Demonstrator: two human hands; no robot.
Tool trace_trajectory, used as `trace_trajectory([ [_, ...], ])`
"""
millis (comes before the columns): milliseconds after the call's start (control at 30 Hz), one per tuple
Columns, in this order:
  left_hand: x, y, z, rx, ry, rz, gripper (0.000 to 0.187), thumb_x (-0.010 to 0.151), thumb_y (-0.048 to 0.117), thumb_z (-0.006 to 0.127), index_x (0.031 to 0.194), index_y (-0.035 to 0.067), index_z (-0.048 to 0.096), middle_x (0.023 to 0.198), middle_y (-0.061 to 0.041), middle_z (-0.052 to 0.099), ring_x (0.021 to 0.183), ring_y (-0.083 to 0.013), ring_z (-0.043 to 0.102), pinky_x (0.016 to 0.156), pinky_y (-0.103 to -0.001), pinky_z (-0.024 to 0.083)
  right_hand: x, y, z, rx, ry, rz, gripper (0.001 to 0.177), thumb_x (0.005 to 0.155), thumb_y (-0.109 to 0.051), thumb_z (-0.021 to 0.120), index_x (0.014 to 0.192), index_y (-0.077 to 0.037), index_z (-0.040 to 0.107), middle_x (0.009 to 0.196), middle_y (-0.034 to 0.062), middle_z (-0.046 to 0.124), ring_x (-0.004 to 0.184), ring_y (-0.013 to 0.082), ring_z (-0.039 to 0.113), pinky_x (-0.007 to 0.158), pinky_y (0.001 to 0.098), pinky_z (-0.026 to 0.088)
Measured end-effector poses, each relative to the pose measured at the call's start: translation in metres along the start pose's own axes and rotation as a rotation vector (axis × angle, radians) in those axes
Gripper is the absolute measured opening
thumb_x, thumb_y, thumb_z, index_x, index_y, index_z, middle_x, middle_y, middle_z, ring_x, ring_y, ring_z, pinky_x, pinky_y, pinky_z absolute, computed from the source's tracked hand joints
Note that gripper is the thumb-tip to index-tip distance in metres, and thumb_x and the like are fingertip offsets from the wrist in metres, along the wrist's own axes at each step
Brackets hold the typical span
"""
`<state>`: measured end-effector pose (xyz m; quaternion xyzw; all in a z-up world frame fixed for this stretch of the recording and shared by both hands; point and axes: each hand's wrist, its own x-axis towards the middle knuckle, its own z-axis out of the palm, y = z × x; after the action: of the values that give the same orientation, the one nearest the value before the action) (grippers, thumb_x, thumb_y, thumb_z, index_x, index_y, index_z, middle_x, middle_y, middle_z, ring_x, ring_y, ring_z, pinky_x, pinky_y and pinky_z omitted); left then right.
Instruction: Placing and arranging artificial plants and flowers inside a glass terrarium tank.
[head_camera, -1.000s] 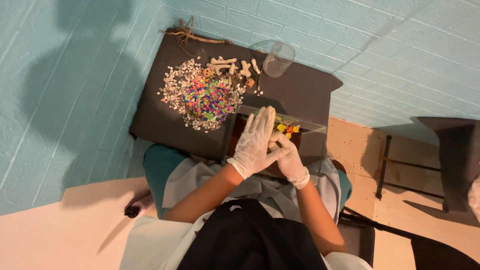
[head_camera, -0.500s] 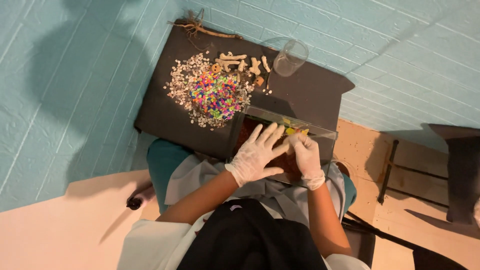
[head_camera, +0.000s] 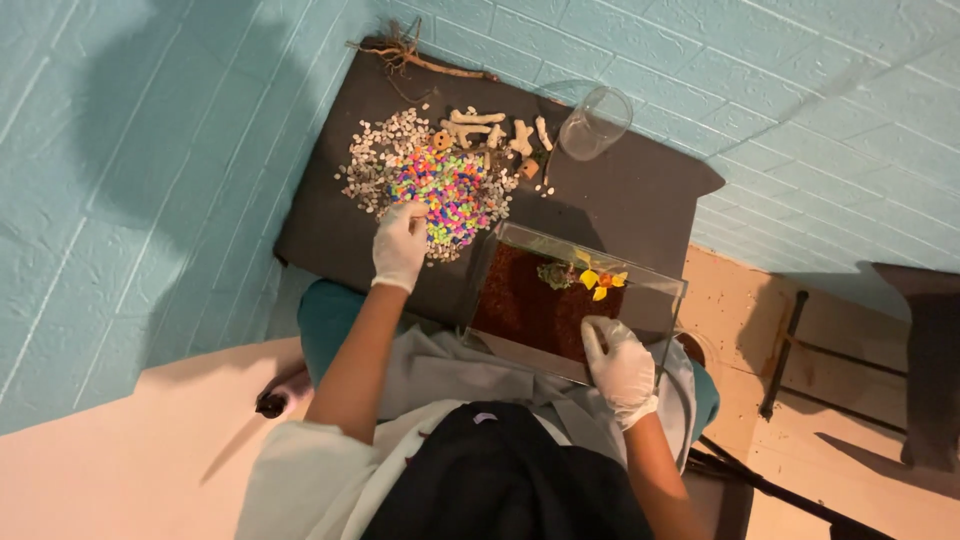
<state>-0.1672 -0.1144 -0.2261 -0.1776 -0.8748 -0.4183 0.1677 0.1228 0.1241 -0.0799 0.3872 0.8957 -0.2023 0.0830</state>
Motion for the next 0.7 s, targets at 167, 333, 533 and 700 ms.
trace_trajectory([
  [167, 0.012, -0.005, 0.042, 0.175, -0.26, -0.131, 0.021, 0.084, 0.025, 0.077, 0.102, 0.036, 0.071, 0.097, 0.006, 0.065, 0.094, -0.0215, 0.07, 0.084, -0.038, 0.059, 0.0, 0.001, 0.003, 0.004, 0.07, 0.03, 0.028, 0.095, -0.053, 0.064, 0.11, -0.033, 0.076, 0.101, -0.0008, 0.078, 0.099, 0.0237, 0.074, 0.094, 0.0413, 0.061],
  [333, 0.019, 0.001, 0.073, 0.26, -0.338, 0.041, 0.021, 0.081, 0.025, 0.079, 0.101, 0.027, 0.073, 0.102, -0.002, 0.061, 0.099, -0.0284, 0.068, 0.086, -0.043, 0.057, -0.002, 0.001, 0.008, -0.012, 0.154, -0.04, 0.025, 0.094, -0.048, 0.069, 0.107, -0.029, 0.077, 0.094, 0.0005, 0.077, 0.094, 0.0227, 0.075, 0.087, 0.0405, 0.063],
  [533, 0.015, -0.017, 0.102, 0.479, -0.359, 0.207, 0.024, 0.077, 0.027, 0.081, 0.098, 0.028, 0.069, 0.107, -0.003, 0.058, 0.099, -0.0266, 0.064, 0.079, -0.044, 0.056, -0.002, 0.001, 0.005, -0.027, 0.163, -0.064, 0.023, 0.094, -0.048, 0.068, 0.103, -0.029, 0.076, 0.09, 0.0011, 0.076, 0.091, 0.0235, 0.075, 0.082, 0.0419, 0.063],
  [700, 0.013, -0.017, 0.098, 0.383, -0.397, 0.135, 0.026, 0.077, 0.028, 0.081, 0.099, 0.024, 0.066, 0.105, -0.002, 0.056, 0.098, -0.0284, 0.064, 0.08, -0.045, 0.056, 0.001, 0.007, 0.013, -0.035, 0.183, -0.077, 0.021, 0.093, -0.046, 0.07, 0.102, -0.028, 0.076, 0.088, 0.0004, 0.076, 0.089, 0.0227, 0.075, 0.08, 0.0412, 0.063],
])
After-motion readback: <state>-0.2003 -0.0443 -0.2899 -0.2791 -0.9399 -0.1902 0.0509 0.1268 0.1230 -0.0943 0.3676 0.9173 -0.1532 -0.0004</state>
